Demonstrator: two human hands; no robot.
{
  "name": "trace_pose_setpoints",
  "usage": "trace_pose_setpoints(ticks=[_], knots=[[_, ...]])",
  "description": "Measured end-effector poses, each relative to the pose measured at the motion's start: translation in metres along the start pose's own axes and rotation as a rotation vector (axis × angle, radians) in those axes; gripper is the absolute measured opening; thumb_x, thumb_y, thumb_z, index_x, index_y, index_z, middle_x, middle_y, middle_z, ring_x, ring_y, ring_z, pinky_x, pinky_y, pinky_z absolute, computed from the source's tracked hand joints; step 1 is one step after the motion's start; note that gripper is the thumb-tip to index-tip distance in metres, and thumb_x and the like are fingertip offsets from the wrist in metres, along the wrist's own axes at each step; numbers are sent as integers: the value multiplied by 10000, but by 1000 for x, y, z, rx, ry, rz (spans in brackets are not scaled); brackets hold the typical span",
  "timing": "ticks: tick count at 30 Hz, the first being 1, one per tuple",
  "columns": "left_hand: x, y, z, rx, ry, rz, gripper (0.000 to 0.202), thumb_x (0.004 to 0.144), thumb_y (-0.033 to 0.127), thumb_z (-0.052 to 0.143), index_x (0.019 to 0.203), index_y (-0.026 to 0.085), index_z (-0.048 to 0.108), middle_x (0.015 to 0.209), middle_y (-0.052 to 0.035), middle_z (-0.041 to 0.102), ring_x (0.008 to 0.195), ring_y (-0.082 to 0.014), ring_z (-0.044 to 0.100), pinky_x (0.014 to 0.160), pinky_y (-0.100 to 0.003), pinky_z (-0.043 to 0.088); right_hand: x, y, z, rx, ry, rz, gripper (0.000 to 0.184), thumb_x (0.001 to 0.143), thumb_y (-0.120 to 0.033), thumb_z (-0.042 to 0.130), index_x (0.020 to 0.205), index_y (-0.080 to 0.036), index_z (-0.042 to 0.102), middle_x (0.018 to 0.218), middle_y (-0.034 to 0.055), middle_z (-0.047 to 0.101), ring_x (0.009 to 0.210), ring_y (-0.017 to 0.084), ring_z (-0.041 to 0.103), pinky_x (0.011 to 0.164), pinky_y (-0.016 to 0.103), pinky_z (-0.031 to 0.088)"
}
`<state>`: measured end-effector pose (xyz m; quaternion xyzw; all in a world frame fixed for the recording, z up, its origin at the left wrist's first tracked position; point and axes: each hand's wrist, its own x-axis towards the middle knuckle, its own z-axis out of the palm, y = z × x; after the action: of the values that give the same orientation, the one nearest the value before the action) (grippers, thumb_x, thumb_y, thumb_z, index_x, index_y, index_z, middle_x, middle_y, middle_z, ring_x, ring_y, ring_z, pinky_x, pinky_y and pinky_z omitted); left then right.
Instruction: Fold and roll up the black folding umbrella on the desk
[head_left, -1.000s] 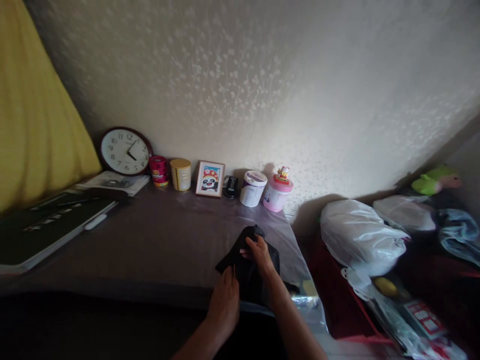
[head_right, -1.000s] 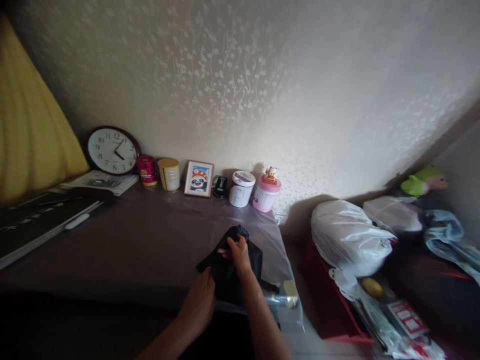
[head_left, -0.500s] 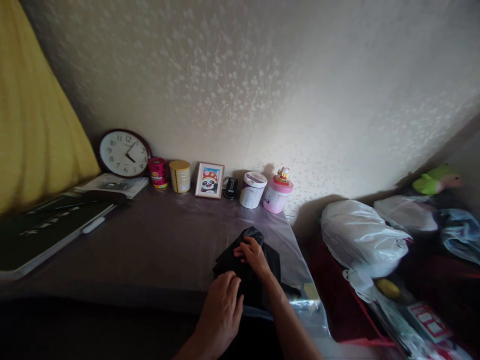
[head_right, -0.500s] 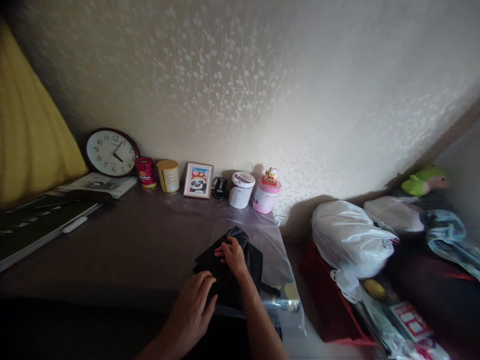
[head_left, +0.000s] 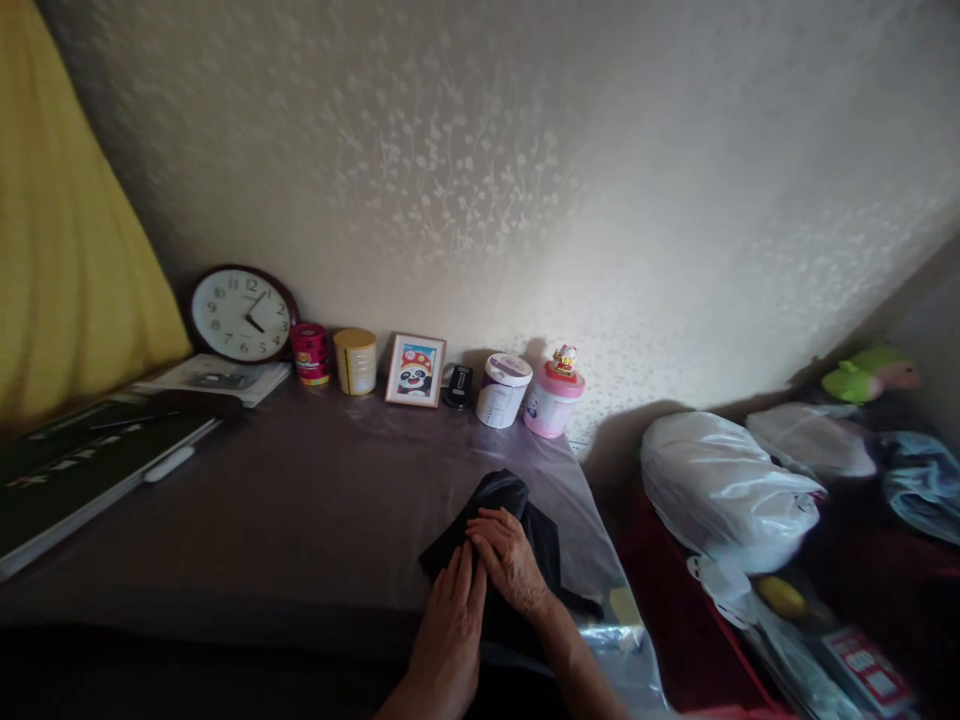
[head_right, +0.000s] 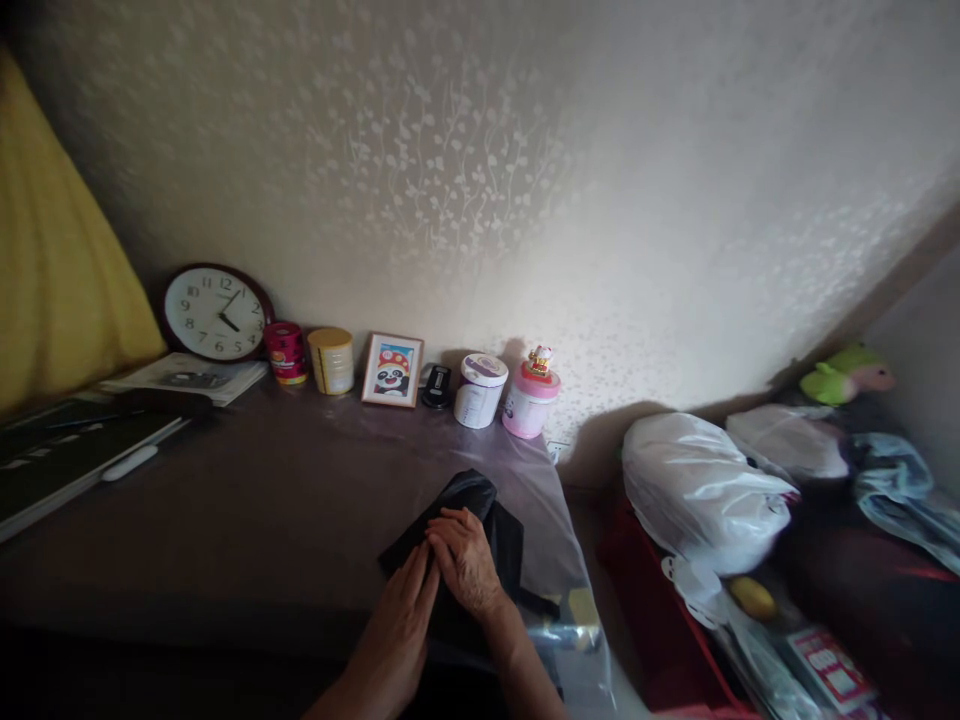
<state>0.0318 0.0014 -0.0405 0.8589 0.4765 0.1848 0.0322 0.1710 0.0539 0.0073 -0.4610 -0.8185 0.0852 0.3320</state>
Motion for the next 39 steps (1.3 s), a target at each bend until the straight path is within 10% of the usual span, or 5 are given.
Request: trace_pose_setpoints(ticks=[11, 18, 22, 29, 39], knots=[[8, 9, -18, 41, -219, -73, 852, 583, -30, 445, 1393, 85, 203, 1459, -214, 159, 1331, -325, 207, 1041, -435, 314, 49, 81, 3, -155, -11, 155, 337, 931, -257, 328, 1035, -218, 646, 1097, 56, 660, 1123, 196, 525, 1005, 421, 323], [3, -10, 6, -6, -148, -38, 913, 597, 5, 470, 1416, 111, 82, 1447, -226, 217, 1297, -298, 316, 985, -389, 383, 26, 44, -11, -148, 297, 248, 312, 917, -298, 365, 1074, -187, 611, 1072, 91, 647, 1026, 203, 563, 936, 386, 403], [7, -15, 18, 59, -176, -43, 848, 634, -10, 453, 1412, 136, 150, 1418, -209, 312, 1271, -292, 364, 974, -393, 392, 2, 22, -2, -103, 154, 135, 264, 904, -250, 407, 1039, -241, 634, 1092, 55, 651, 1114, 207, 523, 980, 403, 367], [14, -22, 19, 98, -169, -87, 833, 641, -54, 408, 1407, 187, 185, 1363, -173, 424, 1187, -246, 481, 928, -330, 427, 14, 66, 9, -182, 330, 421, 340, 850, -238, 391, 1101, -193, 616, 1206, 114, 591, 1133, 270, 521, 972, 480, 369], [14, -58, -45, -254, -87, -76, 929, 547, 5, 423, 1417, 143, 126, 1462, -134, 257, 1339, -226, 242, 1078, -396, 248, -31, 91, -36, 516, 542, 673, 363, 702, -490, 575, 872, -192, 694, 948, 123, 695, 946, 304, 623, 838, 419, 466]])
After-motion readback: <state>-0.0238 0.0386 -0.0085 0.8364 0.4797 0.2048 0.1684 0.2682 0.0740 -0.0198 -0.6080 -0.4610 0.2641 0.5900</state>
